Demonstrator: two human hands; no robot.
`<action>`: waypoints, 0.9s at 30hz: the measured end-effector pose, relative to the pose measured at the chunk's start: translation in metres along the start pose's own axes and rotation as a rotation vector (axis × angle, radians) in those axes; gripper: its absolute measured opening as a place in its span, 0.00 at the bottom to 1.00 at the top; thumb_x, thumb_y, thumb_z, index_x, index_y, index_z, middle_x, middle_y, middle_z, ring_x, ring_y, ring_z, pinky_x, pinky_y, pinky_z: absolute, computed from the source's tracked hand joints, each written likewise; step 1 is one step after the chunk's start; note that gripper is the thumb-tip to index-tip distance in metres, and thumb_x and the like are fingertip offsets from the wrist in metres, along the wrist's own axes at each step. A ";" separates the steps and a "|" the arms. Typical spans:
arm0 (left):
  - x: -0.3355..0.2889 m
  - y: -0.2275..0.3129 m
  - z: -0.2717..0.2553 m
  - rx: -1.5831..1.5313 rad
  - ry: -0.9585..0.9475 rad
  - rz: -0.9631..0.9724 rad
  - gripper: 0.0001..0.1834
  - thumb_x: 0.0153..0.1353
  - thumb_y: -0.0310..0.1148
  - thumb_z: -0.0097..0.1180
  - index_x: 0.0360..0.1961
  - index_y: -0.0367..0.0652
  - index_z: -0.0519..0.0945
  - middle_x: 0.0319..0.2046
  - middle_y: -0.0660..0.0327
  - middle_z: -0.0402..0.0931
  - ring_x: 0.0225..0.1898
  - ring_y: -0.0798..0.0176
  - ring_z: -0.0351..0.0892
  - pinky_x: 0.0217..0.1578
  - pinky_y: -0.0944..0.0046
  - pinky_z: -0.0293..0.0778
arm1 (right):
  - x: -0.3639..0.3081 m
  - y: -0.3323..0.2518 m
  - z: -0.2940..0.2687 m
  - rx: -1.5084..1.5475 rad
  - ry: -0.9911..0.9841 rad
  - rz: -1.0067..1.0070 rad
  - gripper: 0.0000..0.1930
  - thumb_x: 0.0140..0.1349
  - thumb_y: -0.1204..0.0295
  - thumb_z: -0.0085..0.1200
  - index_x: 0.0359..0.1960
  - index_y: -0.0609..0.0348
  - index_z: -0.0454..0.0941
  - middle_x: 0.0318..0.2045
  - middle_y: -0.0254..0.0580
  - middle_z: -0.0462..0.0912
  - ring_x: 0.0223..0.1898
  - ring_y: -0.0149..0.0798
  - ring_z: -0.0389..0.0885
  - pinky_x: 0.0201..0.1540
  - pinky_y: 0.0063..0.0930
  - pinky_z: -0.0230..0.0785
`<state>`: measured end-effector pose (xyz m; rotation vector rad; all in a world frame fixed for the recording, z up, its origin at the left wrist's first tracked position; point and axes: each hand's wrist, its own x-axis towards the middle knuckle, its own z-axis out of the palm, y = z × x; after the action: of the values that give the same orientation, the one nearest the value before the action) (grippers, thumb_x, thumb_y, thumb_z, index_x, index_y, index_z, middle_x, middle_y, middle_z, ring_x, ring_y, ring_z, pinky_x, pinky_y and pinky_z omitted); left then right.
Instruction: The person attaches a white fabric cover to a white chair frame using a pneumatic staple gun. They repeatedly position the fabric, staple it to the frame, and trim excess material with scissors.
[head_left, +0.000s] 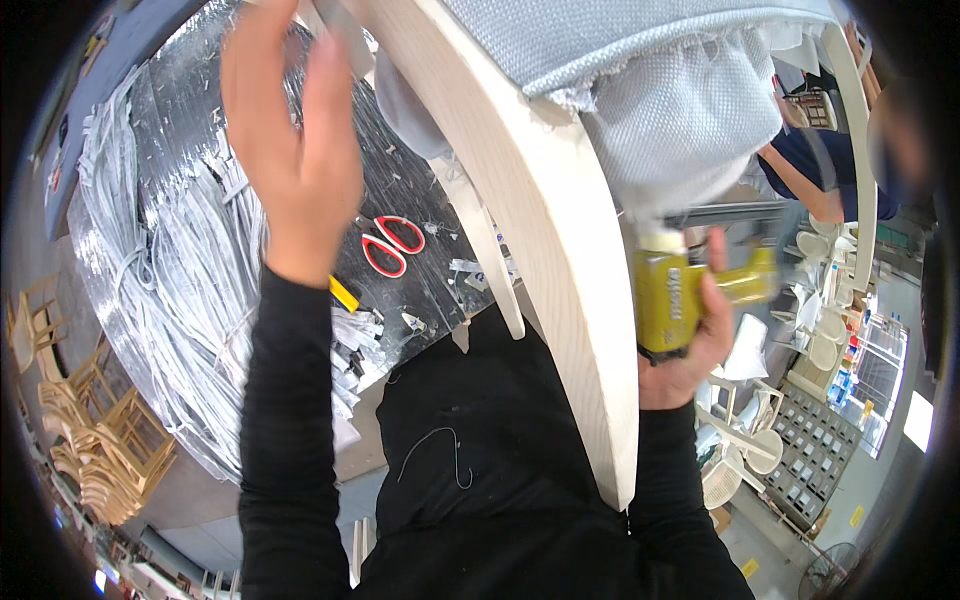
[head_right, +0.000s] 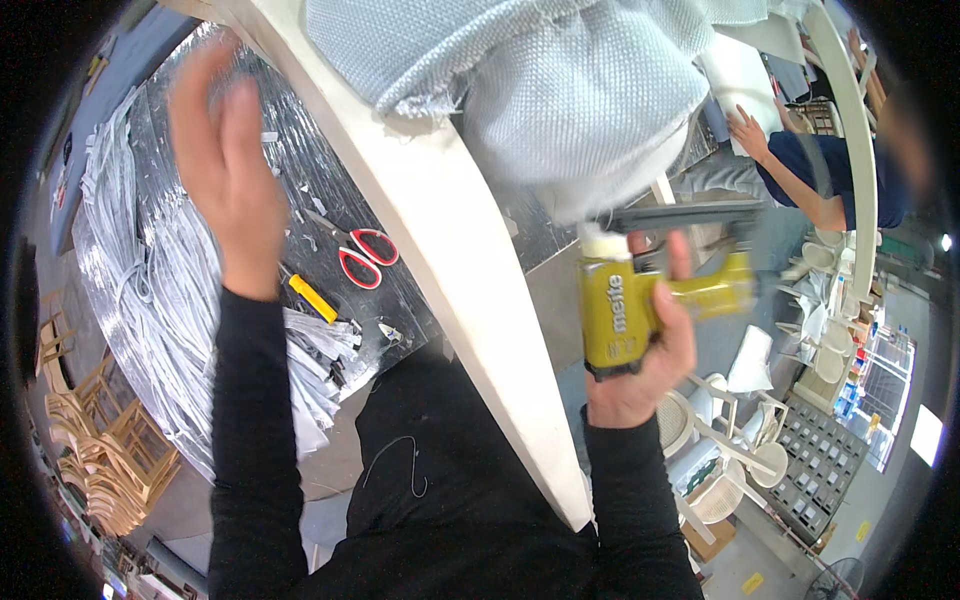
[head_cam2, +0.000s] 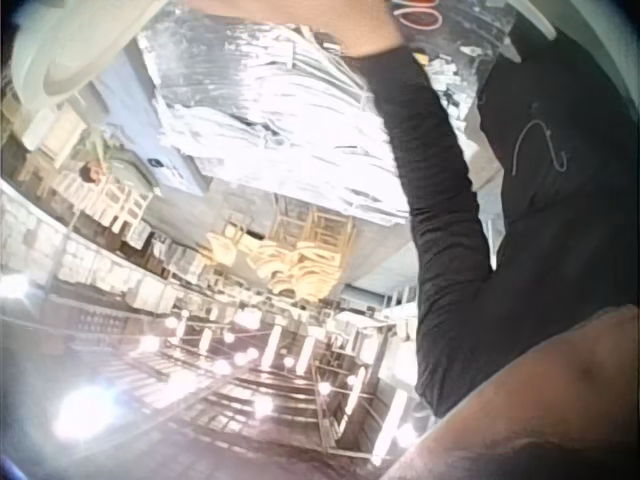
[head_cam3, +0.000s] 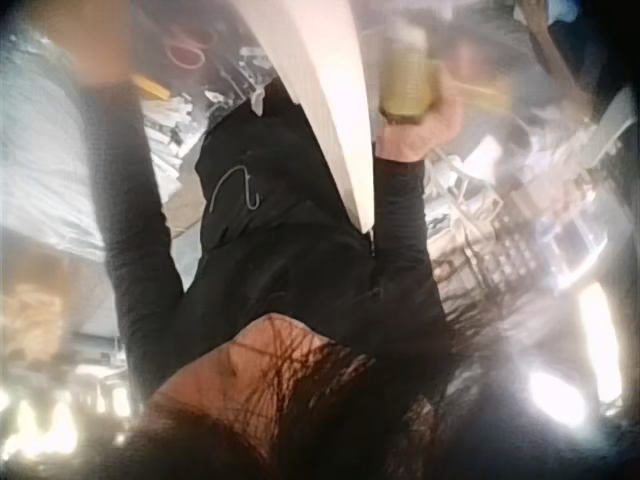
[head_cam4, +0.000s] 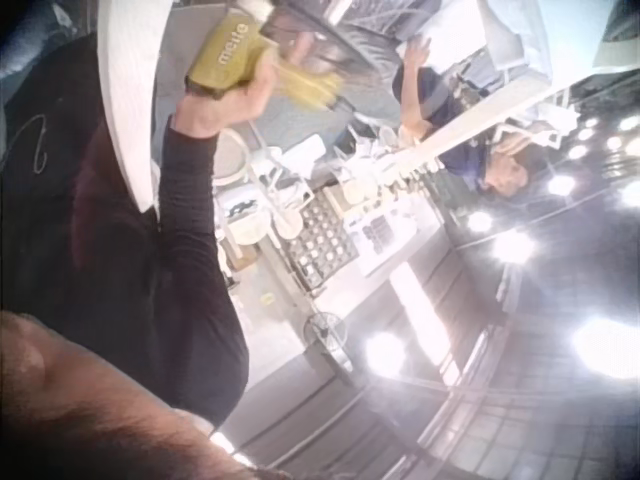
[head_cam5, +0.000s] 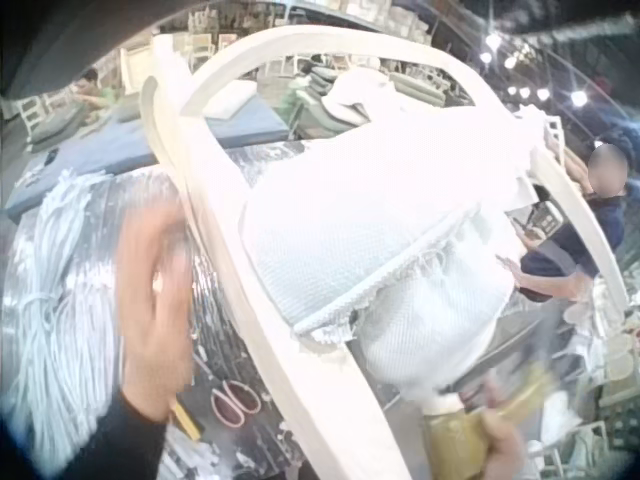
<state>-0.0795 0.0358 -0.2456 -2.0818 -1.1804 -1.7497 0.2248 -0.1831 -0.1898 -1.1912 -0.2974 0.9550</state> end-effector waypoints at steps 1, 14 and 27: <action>-0.031 0.026 -0.011 -0.108 0.012 -0.349 0.11 0.73 0.25 0.63 0.53 0.38 0.89 0.50 0.49 0.89 0.52 0.48 0.86 0.53 0.51 0.81 | 0.008 0.014 -0.012 0.094 0.035 0.125 0.33 0.73 0.70 0.56 0.80 0.58 0.70 0.67 0.59 0.81 0.66 0.55 0.86 0.72 0.52 0.79; -0.256 0.084 -0.041 0.263 -0.977 -0.969 0.23 0.73 0.47 0.68 0.56 0.40 0.79 0.52 0.44 0.87 0.50 0.37 0.89 0.49 0.40 0.85 | 0.175 0.282 -0.127 -0.045 -0.206 0.154 0.22 0.80 0.62 0.56 0.72 0.49 0.77 0.73 0.37 0.78 0.74 0.47 0.74 0.74 0.60 0.71; -0.282 0.029 -0.078 0.055 -1.052 -1.335 0.22 0.69 0.49 0.72 0.43 0.39 0.82 0.36 0.50 0.88 0.36 0.51 0.90 0.38 0.50 0.83 | 0.154 0.231 -0.094 -0.802 -0.130 0.516 0.21 0.78 0.57 0.66 0.52 0.69 0.88 0.36 0.40 0.92 0.40 0.40 0.96 0.38 0.34 0.86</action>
<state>-0.1173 -0.1563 -0.4643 -2.2897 -3.3522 -0.4835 0.2693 -0.1160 -0.4713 -2.0023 -0.5187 1.4288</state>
